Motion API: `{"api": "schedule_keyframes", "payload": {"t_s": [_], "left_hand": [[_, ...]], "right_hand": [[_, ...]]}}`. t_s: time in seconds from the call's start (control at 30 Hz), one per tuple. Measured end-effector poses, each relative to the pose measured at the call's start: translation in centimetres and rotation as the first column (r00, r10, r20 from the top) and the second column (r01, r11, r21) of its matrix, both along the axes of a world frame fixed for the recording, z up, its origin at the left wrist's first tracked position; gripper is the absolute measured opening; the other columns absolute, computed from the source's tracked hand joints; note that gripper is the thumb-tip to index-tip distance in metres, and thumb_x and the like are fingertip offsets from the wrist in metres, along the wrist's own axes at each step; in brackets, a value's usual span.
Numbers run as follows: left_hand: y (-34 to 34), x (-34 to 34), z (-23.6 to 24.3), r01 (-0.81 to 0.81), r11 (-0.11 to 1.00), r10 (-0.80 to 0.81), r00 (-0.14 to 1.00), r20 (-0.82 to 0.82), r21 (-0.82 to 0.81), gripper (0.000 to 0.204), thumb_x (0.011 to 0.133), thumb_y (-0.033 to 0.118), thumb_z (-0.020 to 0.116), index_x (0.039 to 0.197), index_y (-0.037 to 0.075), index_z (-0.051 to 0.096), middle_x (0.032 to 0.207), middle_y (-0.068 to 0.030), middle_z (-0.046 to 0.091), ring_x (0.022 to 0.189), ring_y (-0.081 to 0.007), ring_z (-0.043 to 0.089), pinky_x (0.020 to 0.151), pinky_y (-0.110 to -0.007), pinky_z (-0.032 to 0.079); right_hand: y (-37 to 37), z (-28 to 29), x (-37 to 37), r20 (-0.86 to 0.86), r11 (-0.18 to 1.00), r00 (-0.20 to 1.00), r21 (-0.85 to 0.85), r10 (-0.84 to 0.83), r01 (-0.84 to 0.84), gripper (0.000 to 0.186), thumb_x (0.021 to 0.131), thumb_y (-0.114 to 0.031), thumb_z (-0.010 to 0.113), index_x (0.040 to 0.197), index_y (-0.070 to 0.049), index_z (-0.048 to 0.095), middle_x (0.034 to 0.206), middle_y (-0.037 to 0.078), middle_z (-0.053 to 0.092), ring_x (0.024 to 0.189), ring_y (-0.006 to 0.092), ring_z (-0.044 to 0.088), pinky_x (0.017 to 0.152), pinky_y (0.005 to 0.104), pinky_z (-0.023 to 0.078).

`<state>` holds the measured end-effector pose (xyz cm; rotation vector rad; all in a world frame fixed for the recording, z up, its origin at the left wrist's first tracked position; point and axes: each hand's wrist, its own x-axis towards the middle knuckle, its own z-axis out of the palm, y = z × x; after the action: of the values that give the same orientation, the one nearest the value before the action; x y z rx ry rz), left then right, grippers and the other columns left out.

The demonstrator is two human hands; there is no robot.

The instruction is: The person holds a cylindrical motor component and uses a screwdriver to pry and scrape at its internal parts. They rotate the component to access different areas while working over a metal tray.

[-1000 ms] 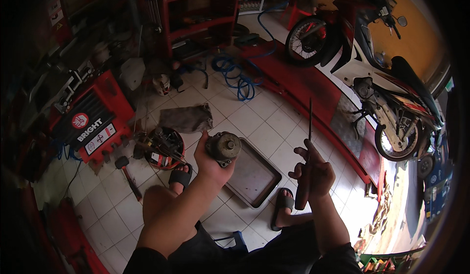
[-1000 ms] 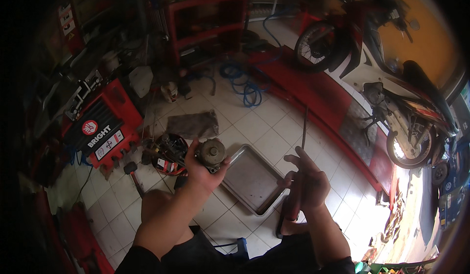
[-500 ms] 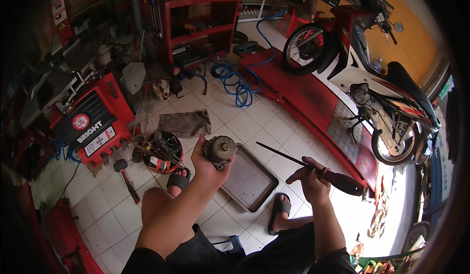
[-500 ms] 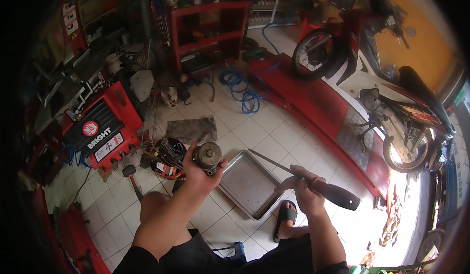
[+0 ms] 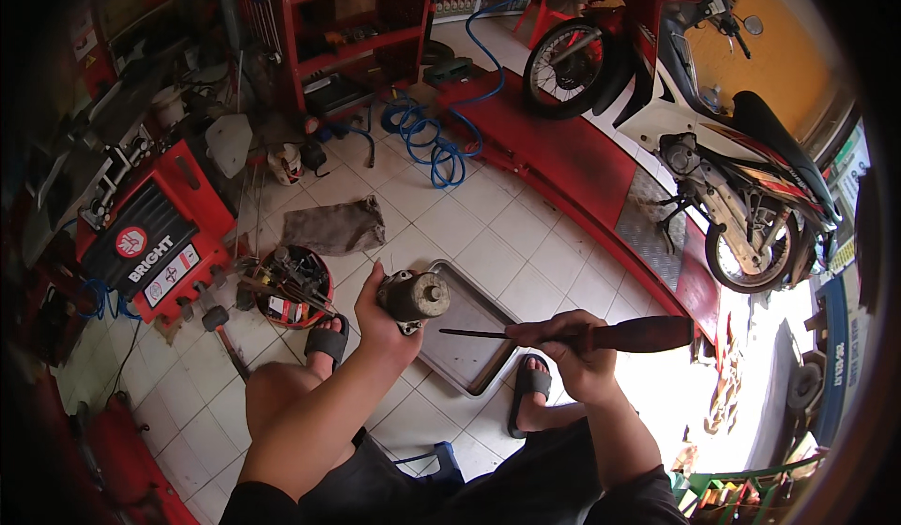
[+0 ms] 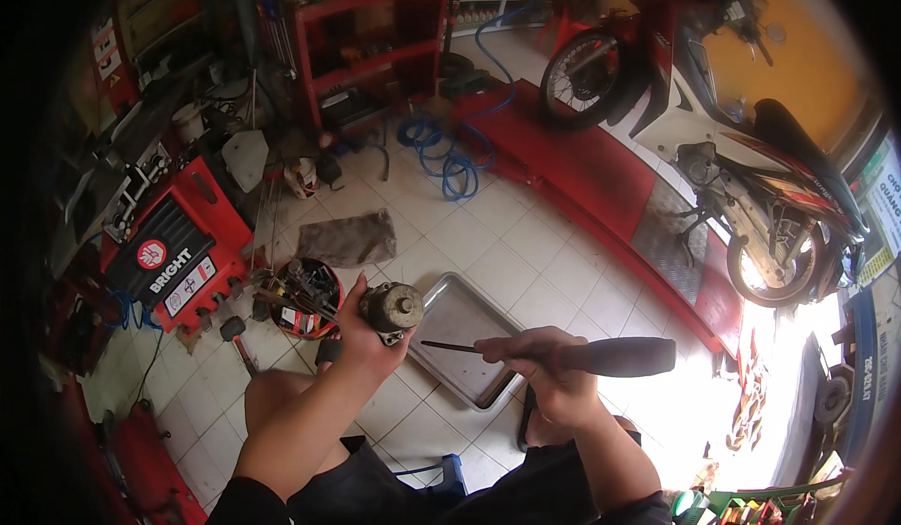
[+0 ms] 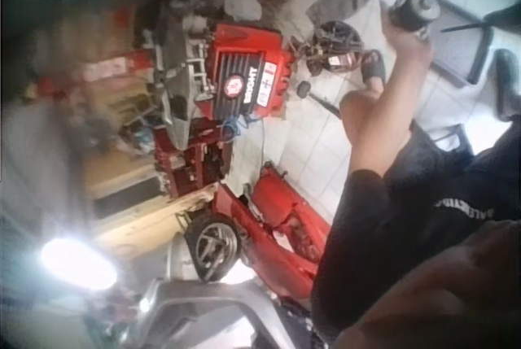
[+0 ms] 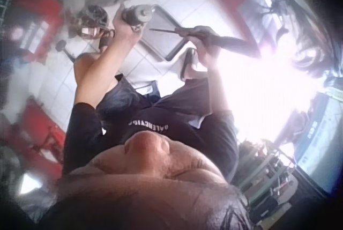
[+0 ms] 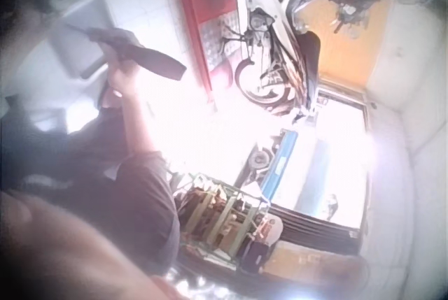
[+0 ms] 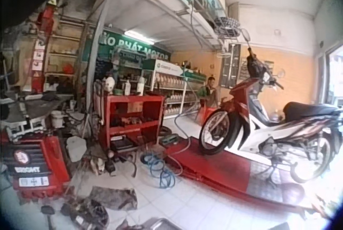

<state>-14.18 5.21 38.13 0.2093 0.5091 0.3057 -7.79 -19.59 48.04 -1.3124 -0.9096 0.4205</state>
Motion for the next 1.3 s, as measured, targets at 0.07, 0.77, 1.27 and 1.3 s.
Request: {"api": "schedule_keyframes", "payload": {"t_s": [0.07,0.77,1.27,1.3], "left_hand": [[0.1,0.0,-1.5,0.007,1.000,-0.008,0.999,0.049,0.027,0.042,0.096,0.052,0.058,0.101,0.011,0.068,0.098,-0.0044,0.070,0.097,-0.0213,0.066,0.090,-0.038,0.051],[-2.0,0.7,-0.8,0.014,0.999,-0.013,1.000,-0.027,0.040,0.051,0.103,0.050,0.049,0.096,0.003,0.070,0.089,-0.0080,0.073,0.085,-0.0226,0.070,0.081,-0.034,0.055],[-3.9,-0.7,-1.0,0.132,0.991,-0.130,0.990,-0.047,0.034,0.049,0.104,0.049,0.048,0.103,0.004,0.067,0.096,-0.0081,0.071,0.091,-0.0231,0.070,0.088,-0.036,0.054],[-3.8,-1.0,-1.6,0.155,0.987,-0.154,0.988,-0.026,0.034,0.048,0.104,0.049,0.047,0.104,0.005,0.067,0.096,-0.0077,0.071,0.093,-0.0232,0.069,0.089,-0.037,0.053]], "right_hand": [[-0.1,-0.2,-0.3,-0.025,0.991,0.999,0.131,-0.027,0.030,0.014,0.096,0.014,0.052,0.107,0.007,0.053,0.101,0.024,0.071,0.114,0.0386,0.068,0.100,0.0459,0.055],[0.6,-1.3,-1.3,-0.011,0.981,0.990,0.129,-0.142,0.142,0.011,0.097,0.010,0.053,0.106,0.004,0.052,0.104,0.027,0.072,0.103,0.0321,0.072,0.092,0.0419,0.057],[1.0,-2.8,-2.3,0.283,0.933,0.891,0.044,-0.354,0.357,0.023,0.087,0.011,0.068,0.110,0.008,0.064,0.102,0.017,0.072,0.093,0.0265,0.073,0.085,0.0338,0.058],[1.2,-2.5,-2.4,0.331,0.934,0.883,-0.014,-0.332,0.356,0.025,0.089,0.009,0.067,0.114,0.008,0.062,0.105,0.018,0.071,0.097,0.0269,0.072,0.087,0.0351,0.057]]}}
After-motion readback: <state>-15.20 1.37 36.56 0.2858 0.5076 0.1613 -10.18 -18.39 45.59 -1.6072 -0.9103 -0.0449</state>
